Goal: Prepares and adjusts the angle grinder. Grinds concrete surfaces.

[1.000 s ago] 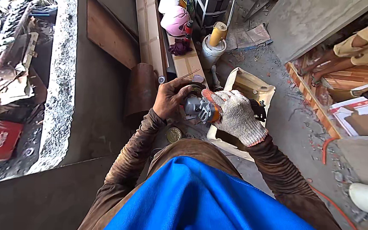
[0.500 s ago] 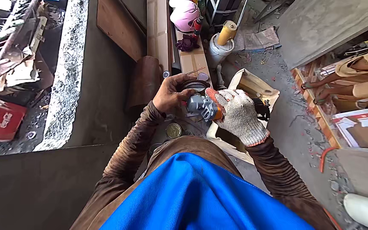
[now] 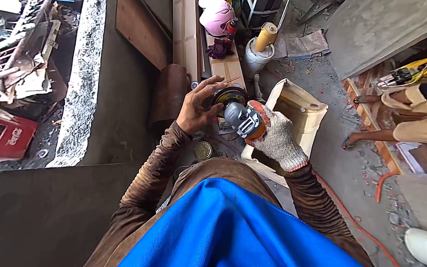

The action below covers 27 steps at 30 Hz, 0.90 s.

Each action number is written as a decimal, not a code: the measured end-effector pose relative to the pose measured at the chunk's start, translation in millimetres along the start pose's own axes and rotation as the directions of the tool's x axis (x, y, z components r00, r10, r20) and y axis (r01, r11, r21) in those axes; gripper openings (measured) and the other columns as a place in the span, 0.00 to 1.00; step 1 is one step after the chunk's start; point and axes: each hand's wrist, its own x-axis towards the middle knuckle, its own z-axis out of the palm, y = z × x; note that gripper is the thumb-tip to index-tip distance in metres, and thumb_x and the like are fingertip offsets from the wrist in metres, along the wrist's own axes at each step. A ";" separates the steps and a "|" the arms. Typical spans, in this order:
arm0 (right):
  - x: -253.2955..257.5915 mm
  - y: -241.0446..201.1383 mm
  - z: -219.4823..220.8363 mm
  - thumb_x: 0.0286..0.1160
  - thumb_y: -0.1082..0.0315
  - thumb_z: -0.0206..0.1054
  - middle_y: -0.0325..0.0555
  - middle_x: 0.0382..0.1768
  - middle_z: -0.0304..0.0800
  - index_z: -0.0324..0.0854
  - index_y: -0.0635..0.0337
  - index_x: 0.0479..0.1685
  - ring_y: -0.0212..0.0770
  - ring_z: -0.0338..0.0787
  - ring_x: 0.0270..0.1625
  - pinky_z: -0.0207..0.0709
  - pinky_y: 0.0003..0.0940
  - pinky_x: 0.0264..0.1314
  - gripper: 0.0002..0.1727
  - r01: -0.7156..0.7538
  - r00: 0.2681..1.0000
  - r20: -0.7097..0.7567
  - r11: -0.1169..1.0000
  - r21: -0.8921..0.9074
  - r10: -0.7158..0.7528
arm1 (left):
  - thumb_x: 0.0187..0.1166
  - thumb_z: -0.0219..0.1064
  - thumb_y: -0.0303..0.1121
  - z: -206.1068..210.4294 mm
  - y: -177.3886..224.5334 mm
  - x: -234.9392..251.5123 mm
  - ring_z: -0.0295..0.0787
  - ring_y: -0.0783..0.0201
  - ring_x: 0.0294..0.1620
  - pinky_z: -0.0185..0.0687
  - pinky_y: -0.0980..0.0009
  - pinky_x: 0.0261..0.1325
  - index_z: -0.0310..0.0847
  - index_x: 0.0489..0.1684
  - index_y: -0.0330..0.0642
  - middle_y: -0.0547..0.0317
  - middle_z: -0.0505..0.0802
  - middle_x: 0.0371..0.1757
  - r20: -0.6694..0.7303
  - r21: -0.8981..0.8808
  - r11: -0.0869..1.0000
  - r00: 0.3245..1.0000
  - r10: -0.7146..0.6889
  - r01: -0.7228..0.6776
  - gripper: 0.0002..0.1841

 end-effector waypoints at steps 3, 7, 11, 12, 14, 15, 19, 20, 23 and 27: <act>-7.3 1.2 7.4 0.46 0.46 0.86 0.52 0.56 0.92 0.74 0.53 0.79 0.53 0.91 0.59 0.83 0.61 0.62 0.51 -0.120 0.992 0.039 0.988 0.098 0.117 | 0.72 0.73 0.22 4.3 -1.2 4.6 0.83 0.56 0.75 0.88 0.59 0.71 0.80 0.74 0.37 0.50 0.80 0.81 -0.025 -0.005 1.000 0.999 -0.025 0.024 0.26; -13.4 0.7 12.0 0.45 0.45 0.85 0.53 0.58 0.91 0.75 0.54 0.79 0.54 0.90 0.61 0.82 0.61 0.64 0.51 -0.151 0.987 0.062 0.983 0.103 0.145 | 0.74 0.72 0.23 8.9 -0.5 13.2 0.82 0.58 0.75 0.84 0.62 0.75 0.84 0.69 0.36 0.49 0.82 0.78 -0.004 0.061 0.998 1.000 0.014 -0.014 0.22; -9.6 -22.4 6.8 0.34 0.47 0.89 0.49 0.54 0.93 0.80 0.51 0.74 0.50 0.92 0.55 0.86 0.59 0.58 0.52 -0.122 0.992 0.037 0.988 0.092 0.119 | 0.80 0.69 0.30 1.7 16.3 23.8 0.81 0.66 0.77 0.81 0.62 0.79 0.85 0.71 0.47 0.59 0.84 0.78 0.166 0.313 0.948 0.986 -0.001 -0.052 0.20; -10.5 -24.0 5.3 0.33 0.46 0.89 0.46 0.53 0.94 0.81 0.48 0.73 0.48 0.93 0.54 0.86 0.57 0.57 0.51 -0.107 0.994 0.028 0.990 0.088 0.105 | 0.81 0.69 0.31 4.2 15.5 27.8 0.84 0.68 0.74 0.82 0.62 0.77 0.83 0.73 0.50 0.63 0.86 0.76 0.197 0.308 0.951 0.980 -0.023 -0.039 0.21; -11.8 -25.0 4.4 0.36 0.47 0.89 0.45 0.59 0.93 0.78 0.46 0.78 0.47 0.90 0.61 0.82 0.56 0.66 0.53 -0.109 0.991 0.090 0.989 0.104 0.099 | 0.84 0.66 0.34 5.7 4.3 29.6 0.91 0.66 0.64 0.88 0.60 0.69 0.83 0.74 0.51 0.63 0.91 0.69 0.202 0.154 0.987 0.977 -0.067 0.036 0.20; -11.4 -24.9 4.2 0.39 0.46 0.89 0.45 0.64 0.91 0.76 0.45 0.81 0.48 0.88 0.66 0.79 0.55 0.71 0.54 -0.117 0.986 0.133 0.987 0.114 0.101 | 0.86 0.63 0.36 3.1 -3.6 29.4 0.91 0.58 0.65 0.88 0.56 0.69 0.82 0.74 0.45 0.56 0.92 0.67 0.194 -0.009 0.997 0.978 -0.075 0.078 0.20; -5.2 -37.9 -11.1 0.54 0.46 0.82 0.52 0.68 0.88 0.73 0.58 0.81 0.48 0.85 0.72 0.75 0.50 0.77 0.49 -0.135 0.989 0.096 0.953 0.272 0.113 | 0.86 0.38 0.68 -26.6 -26.2 37.8 0.80 0.47 0.78 0.72 0.48 0.83 0.65 0.87 0.48 0.52 0.86 0.75 0.091 -0.495 0.858 0.990 -0.104 0.135 0.40; -3.7 -42.7 -15.0 0.58 0.46 0.81 0.54 0.69 0.87 0.73 0.63 0.80 0.45 0.84 0.73 0.74 0.46 0.79 0.47 -0.124 0.992 0.043 0.924 0.361 0.116 | 0.84 0.33 0.71 -32.3 -31.1 40.9 0.77 0.47 0.81 0.69 0.47 0.85 0.63 0.88 0.49 0.52 0.83 0.78 0.022 -0.560 0.819 0.990 -0.136 0.125 0.44; 8.8 -50.5 -28.3 0.62 0.55 0.84 0.59 0.71 0.83 0.68 0.72 0.81 0.39 0.81 0.76 0.70 0.31 0.83 0.47 -0.002 0.986 -0.121 0.745 0.667 0.111 | 0.82 0.10 0.67 -38.7 -64.3 48.5 0.62 0.46 0.90 0.55 0.44 0.91 0.48 0.93 0.39 0.42 0.69 0.89 -0.100 -0.710 0.699 0.972 -0.213 0.080 0.50; 17.6 -54.1 -67.9 0.51 0.62 0.89 0.54 0.59 0.90 0.70 0.71 0.77 0.36 0.90 0.59 0.85 0.32 0.66 0.49 0.153 0.910 -0.373 0.689 0.709 0.181 | 0.80 0.07 0.69 -23.4 -83.3 57.8 0.71 0.45 0.85 0.69 0.40 0.83 0.41 0.94 0.42 0.42 0.71 0.87 -0.118 -0.838 0.541 0.947 -0.299 0.066 0.51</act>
